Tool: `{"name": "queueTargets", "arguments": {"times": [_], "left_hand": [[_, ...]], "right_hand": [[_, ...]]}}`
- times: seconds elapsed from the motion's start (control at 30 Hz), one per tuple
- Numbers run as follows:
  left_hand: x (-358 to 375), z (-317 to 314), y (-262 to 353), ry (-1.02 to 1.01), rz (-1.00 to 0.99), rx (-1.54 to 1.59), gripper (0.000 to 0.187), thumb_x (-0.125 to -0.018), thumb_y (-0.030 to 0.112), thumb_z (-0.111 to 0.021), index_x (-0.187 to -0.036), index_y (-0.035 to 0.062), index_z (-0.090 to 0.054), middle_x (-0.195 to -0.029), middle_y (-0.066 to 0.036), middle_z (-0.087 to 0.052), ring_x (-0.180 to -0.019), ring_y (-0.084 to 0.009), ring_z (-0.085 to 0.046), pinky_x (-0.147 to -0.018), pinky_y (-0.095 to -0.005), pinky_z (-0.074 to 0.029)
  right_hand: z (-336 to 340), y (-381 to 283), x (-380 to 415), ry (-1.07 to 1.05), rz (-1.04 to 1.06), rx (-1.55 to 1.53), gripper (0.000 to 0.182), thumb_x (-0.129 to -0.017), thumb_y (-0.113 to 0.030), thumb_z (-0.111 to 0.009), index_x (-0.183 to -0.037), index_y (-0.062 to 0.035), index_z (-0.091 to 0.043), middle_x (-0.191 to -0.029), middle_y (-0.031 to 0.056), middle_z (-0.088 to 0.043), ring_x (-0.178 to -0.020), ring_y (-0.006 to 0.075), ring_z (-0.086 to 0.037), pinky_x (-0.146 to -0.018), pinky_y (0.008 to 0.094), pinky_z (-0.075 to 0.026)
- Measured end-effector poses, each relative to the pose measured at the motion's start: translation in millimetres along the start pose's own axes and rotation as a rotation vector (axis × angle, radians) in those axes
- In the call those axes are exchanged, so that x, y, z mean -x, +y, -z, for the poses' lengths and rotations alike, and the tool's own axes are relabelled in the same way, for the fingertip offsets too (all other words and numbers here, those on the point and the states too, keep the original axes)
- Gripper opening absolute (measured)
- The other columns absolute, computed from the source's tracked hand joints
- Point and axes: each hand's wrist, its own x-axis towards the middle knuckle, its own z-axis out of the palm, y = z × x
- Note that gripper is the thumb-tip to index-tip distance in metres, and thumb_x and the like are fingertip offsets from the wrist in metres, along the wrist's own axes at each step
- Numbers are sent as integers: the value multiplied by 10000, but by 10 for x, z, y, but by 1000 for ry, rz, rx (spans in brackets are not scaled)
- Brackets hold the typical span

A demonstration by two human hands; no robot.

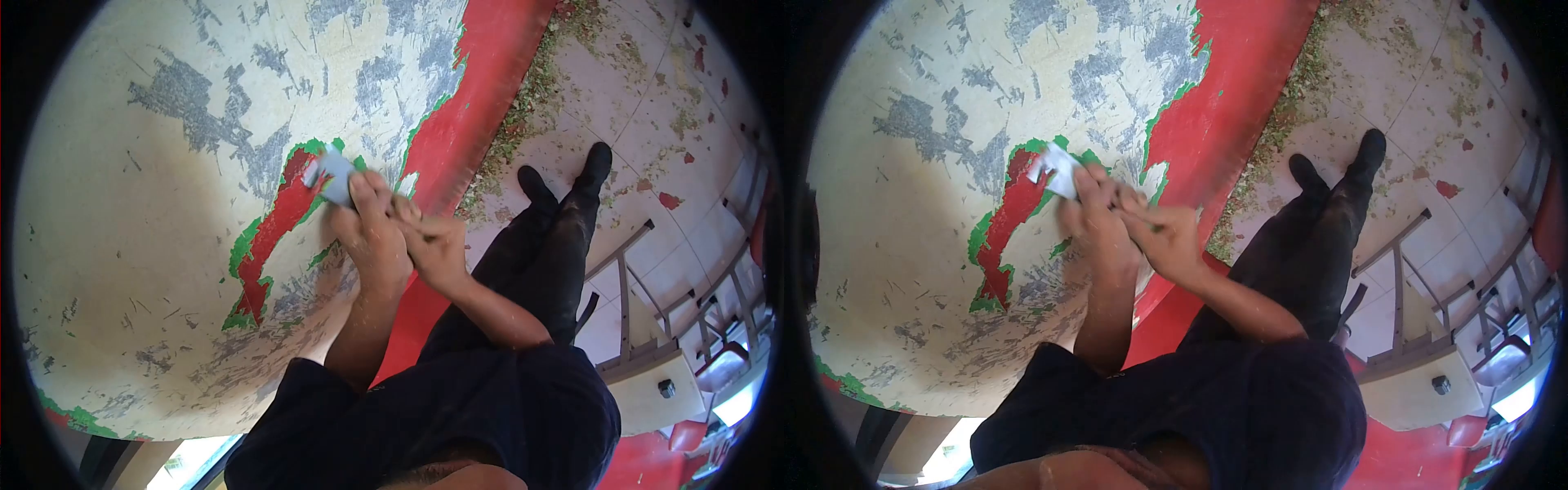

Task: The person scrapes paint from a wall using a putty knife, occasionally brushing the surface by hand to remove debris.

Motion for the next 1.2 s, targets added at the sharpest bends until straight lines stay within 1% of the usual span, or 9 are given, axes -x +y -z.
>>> {"name": "queueTargets", "arguments": {"times": [0.33,0.43,0.53,0.63,0.73,0.87,1.03,1.1,1.2], "left_hand": [[-32,-112,34,26,-13,96,325,-991,314,-393,-848,26,-437,-607,-7,-374,-496,-128,-421,-557,-319,-441],[83,-41,-57,44,19,69,310,-989,320,-399,-844,47,-426,-607,1,-355,-503,-122,-422,-558,-322,-445],[121,92,-199,17,71,62,267,-984,323,-415,-865,85,-426,-604,13,-331,-504,-113,-418,-558,-327,-447],[39,-53,35,78,9,122,330,-998,309,-372,-819,34,-409,-599,-8,-360,-498,-129,-431,-542,-310,-447],[189,103,-148,91,30,52,278,-987,307,-398,-839,72,-409,-600,6,-339,-502,-125,-421,-548,-313,-434],[181,159,-143,83,20,50,261,-983,311,-403,-848,88,-412,-619,10,-328,-490,-134,-398,-542,-327,-429],[269,148,60,140,-40,101,285,-999,282,-365,-841,47,-400,-644,-23,-383,-503,-118,-420,-517,-292,-428],[367,481,-332,168,-6,-3,294,-1001,293,-359,-845,48,-403,-641,-27,-386,-502,-121,-423,-523,-297,-434],[335,339,-48,147,-3,23,276,-996,309,-374,-861,71,-411,-612,2,-337,-494,-126,-408,-521,-320,-430]], "right_hand": [[92,-119,-127,-83,-73,-59,175,-868,-53,-617,-997,55,-664,-851,3,-649,-824,36,-499,-761,229,-459],[167,-170,22,-85,26,-23,170,-858,-61,-631,-994,34,-670,-770,0,-658,-741,21,-495,-688,228,-468],[144,-57,122,-44,-87,30,155,-850,-63,-643,-976,18,-681,-711,-25,-635,-706,11,-480,-660,223,-461],[66,-4,-38,-76,5,-62,151,-843,-62,-650,-964,23,-681,-686,-33,-622,-681,7,-457,-612,224,-452],[182,-25,159,-149,-18,189,150,-835,-68,-659,-953,23,-681,-641,-26,-600,-667,6,-439,-573,221,-432],[46,110,206,-47,66,51,150,-827,-85,-673,-930,24,-678,-564,-18,-545,-605,8,-397,-478,229,-369],[96,-61,180,-227,29,209,138,-838,-75,-658,-921,35,-668,-583,-40,-518,-617,7,-406,-487,223,-372],[-8,199,359,-146,12,18,138,-844,-74,-652,-922,40,-663,-586,-50,-498,-625,4,-404,-486,217,-362],[-64,136,338,-136,-25,30,143,-850,-81,-651,-926,40,-664,-598,-53,-499,-633,0,-410,-488,217,-364]]}}
